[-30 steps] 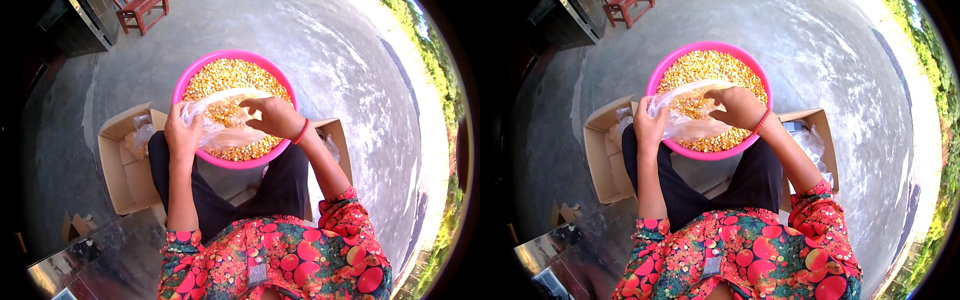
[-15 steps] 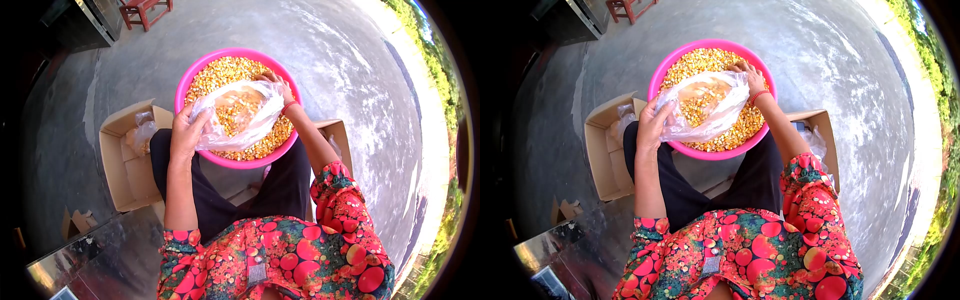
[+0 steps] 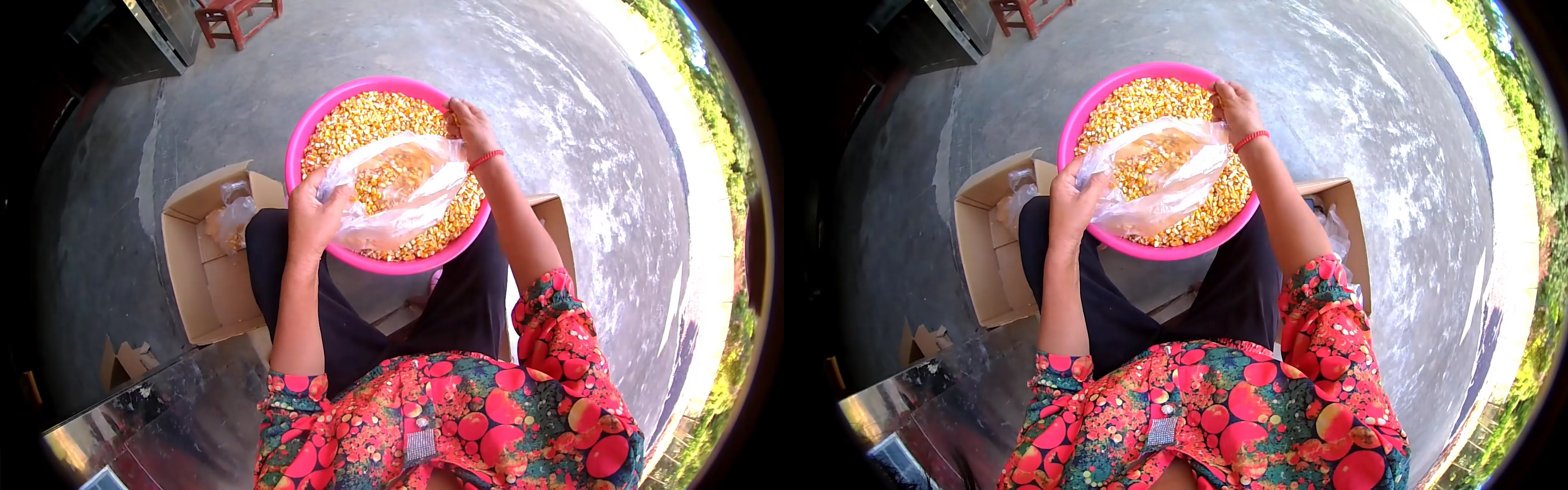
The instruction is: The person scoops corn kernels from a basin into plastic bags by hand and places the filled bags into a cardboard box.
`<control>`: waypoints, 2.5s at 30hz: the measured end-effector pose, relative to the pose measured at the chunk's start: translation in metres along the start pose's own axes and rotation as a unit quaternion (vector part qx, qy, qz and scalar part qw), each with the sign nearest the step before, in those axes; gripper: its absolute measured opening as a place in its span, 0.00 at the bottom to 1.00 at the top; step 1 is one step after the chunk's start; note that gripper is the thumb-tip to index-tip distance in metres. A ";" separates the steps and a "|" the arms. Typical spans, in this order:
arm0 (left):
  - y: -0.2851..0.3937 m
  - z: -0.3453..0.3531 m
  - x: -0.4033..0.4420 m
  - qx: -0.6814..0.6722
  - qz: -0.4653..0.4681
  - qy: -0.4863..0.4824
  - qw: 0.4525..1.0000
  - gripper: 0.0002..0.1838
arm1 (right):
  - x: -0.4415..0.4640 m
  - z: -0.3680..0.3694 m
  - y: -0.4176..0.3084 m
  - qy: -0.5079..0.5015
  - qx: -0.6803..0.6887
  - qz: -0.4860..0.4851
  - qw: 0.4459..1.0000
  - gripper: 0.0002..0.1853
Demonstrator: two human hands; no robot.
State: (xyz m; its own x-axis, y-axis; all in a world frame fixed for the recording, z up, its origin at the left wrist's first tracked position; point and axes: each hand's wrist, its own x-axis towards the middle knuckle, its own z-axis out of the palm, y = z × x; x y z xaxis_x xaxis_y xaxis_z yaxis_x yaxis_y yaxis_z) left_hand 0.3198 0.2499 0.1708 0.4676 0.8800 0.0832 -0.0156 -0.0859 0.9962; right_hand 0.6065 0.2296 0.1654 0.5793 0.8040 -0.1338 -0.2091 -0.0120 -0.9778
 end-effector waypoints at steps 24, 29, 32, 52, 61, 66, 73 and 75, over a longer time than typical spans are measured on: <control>0.010 0.000 -0.003 -0.151 -0.057 -0.017 0.987 0.18 | -0.108 0.094 -0.023 -0.394 -0.224 -0.017 0.891 0.09; 0.008 0.000 -0.004 -0.185 -0.053 -0.058 0.979 0.19 | -0.101 0.083 -0.019 -0.423 -0.130 0.105 0.891 0.06; 0.007 0.001 -0.001 -0.259 -0.047 -0.042 0.964 0.21 | -0.094 0.074 -0.018 -0.386 -0.095 0.110 0.911 0.06; 0.020 -0.012 -0.009 -0.122 -0.029 -0.145 0.982 0.16 | -0.114 0.028 -0.063 -0.458 -0.201 -0.022 0.865 0.16; 0.030 -0.003 -0.010 -0.105 -0.083 -0.226 0.965 0.29 | 0.015 0.013 0.025 -0.173 -0.473 -0.273 0.820 0.22; 0.026 -0.007 -0.008 -0.122 -0.045 -0.225 0.966 0.29 | 0.006 0.025 0.051 -0.161 -0.596 -0.265 0.741 0.19; 0.023 -0.005 -0.004 -0.134 -0.067 -0.199 0.969 0.26 | 0.000 0.011 0.055 -0.181 -0.569 -0.285 0.750 0.09; 0.017 -0.004 -0.003 -0.126 -0.056 -0.177 0.974 0.25 | -0.001 0.011 0.052 -0.148 -0.533 -0.315 0.771 0.09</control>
State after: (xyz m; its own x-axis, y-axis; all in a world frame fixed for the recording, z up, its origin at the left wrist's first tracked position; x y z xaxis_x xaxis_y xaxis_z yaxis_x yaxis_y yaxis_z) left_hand 0.3152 0.2477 0.1879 0.7539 0.6570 0.0044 -0.1432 0.1577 0.9770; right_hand 0.5859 0.2343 0.1162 0.0623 0.9484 0.3110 0.8981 0.0827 -0.4319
